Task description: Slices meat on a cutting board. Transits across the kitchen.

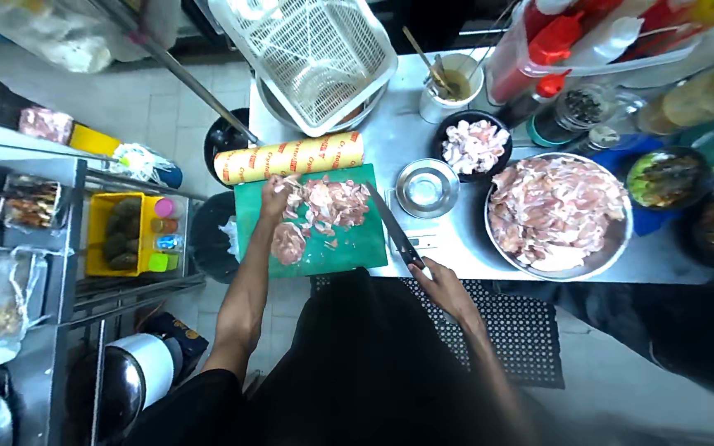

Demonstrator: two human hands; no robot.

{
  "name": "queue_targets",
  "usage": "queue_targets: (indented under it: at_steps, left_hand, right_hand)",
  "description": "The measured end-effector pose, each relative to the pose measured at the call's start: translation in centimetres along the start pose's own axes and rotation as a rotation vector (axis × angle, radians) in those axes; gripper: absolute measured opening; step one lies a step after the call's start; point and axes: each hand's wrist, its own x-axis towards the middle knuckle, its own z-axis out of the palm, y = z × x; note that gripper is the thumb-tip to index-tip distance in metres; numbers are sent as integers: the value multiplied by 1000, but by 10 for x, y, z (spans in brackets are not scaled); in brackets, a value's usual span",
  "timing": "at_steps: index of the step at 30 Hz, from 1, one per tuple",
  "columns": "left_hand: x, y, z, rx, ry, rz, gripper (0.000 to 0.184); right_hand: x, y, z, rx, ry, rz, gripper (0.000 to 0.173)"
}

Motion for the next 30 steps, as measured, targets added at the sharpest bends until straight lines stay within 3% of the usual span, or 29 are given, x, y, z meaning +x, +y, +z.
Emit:
queue_targets:
  at_steps: [2,4,8,10,13,14,16,18,19,20,23,25,28,30]
  left_hand:
    - [2,30,-13,-131,-100,-102,31]
    - [4,56,-24,-77,-322,-139,36]
    - [6,82,0,535,-651,-117,59]
    - [0,71,31,845,-636,-21,76]
    - [-28,60,83,1067,-537,12,94]
    - [-25,44,98,1129,-510,19,94]
    - [-24,31,110,1177,-438,73,78]
    - [-23,73,105,1304,-693,-138,60]
    - [-31,32,93,1214,-432,235,43]
    - [-22,14,84,1131,-374,347,39]
    - [22,16,62,963,-520,177,42]
    - [35,26,41,755,-542,170,35]
    - [36,51,12,499,-594,70,31]
    - [28,78,2,404,-686,-77,39]
  right_hand:
    - [-5,5,4,-11,1,10,49]
    - [-8,9,9,-36,1,18,50]
    - [-10,5,14,-79,-21,19,52]
    - [-11,3,15,-96,-28,2,52]
    - [-15,1,16,-105,-21,0,51]
    - [-16,1,17,-101,-6,2,51]
    - [-19,2,17,-81,22,17,51]
    - [-22,5,19,-40,42,30,51]
    - [-22,8,21,-30,45,34,51]
    - [-22,8,21,-29,45,33,50]
    - [-24,10,20,-60,39,21,50]
    - [-25,12,19,-64,39,15,51]
    - [-24,11,17,-65,24,22,52]
    - [-21,10,17,-64,6,38,52]
